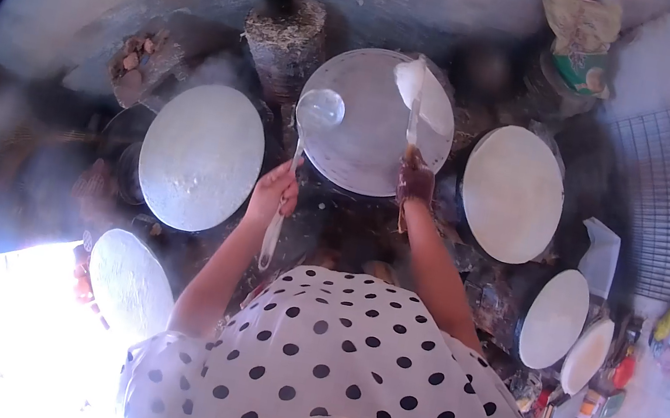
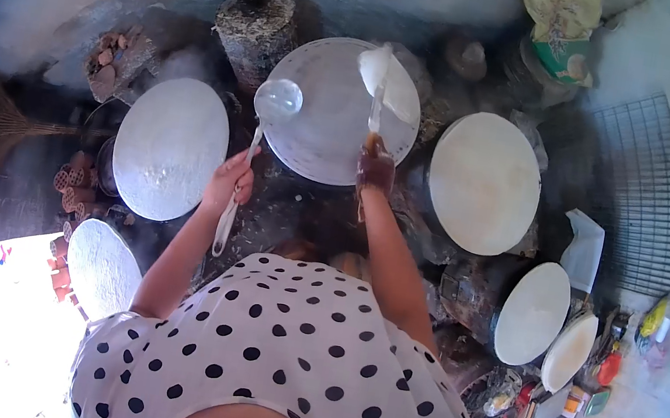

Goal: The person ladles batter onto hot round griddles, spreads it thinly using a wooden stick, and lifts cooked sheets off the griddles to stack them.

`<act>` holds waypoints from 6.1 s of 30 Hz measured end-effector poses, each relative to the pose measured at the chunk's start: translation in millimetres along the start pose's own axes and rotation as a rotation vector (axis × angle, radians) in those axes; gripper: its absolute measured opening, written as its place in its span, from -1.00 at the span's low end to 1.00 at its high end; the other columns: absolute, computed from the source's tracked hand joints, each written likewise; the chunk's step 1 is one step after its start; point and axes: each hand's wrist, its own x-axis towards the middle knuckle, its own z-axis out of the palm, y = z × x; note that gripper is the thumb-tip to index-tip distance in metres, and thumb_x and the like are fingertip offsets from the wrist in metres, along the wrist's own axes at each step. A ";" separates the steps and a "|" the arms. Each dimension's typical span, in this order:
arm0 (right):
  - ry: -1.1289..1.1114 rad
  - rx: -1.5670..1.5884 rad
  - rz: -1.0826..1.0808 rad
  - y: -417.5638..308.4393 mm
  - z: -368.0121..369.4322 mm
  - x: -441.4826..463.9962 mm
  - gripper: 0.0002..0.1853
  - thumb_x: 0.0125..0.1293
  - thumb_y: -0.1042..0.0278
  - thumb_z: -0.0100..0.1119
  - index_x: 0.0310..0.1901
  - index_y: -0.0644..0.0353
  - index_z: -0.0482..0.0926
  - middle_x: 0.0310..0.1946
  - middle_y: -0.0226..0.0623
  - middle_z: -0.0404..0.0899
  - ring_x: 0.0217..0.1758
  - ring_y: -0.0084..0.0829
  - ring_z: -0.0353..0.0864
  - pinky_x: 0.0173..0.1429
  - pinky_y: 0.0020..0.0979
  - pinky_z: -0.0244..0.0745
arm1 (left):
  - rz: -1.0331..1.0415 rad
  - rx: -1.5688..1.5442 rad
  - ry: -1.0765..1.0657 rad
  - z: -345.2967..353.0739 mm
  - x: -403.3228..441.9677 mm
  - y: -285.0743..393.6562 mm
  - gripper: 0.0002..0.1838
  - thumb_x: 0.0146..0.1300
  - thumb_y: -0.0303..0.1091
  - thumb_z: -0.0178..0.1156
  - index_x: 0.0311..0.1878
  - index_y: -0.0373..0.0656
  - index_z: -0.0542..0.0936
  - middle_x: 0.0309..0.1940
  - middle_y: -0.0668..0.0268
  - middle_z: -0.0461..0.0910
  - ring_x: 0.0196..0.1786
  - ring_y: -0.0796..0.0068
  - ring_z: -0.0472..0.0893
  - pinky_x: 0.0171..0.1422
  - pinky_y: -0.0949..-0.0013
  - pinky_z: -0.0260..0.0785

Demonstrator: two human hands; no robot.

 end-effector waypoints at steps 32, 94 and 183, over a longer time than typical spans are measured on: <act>-0.576 -0.028 -0.568 4.5 -27.8 111.4 -0.60 0.17 0.03 0.18 0.01 -0.04 0.61 -0.11 -0.06 0.62 -0.01 -0.09 0.61 0.07 -0.16 0.48 | 0.177 -0.262 0.331 50.5 -148.6 -59.3 -0.58 0.48 -0.32 -0.17 0.35 -0.16 0.27 -0.62 0.49 0.23 -0.69 0.68 0.23 -0.62 0.57 0.15; -0.484 -0.024 -0.340 34.5 -105.0 -23.7 -0.61 0.31 0.06 0.01 -0.09 0.23 0.58 -0.29 -0.07 0.63 -0.30 -0.16 0.58 -0.15 -0.21 0.46 | 0.134 -0.451 0.480 59.9 -224.2 -135.8 -0.60 0.45 -0.32 -0.08 0.32 -0.11 0.32 -0.63 0.51 0.24 -0.69 0.69 0.23 -0.64 0.61 0.12; -0.304 0.227 -0.160 85.5 -23.9 -5.1 -0.44 0.37 -0.15 -0.09 0.21 0.09 0.48 0.02 -0.08 0.57 0.01 -0.19 0.57 0.02 -0.19 0.40 | 0.034 -0.144 0.200 65.8 -194.2 -109.9 -0.60 0.49 -0.31 -0.17 0.33 -0.19 0.29 -0.65 0.48 0.20 -0.71 0.66 0.24 -0.63 0.54 0.15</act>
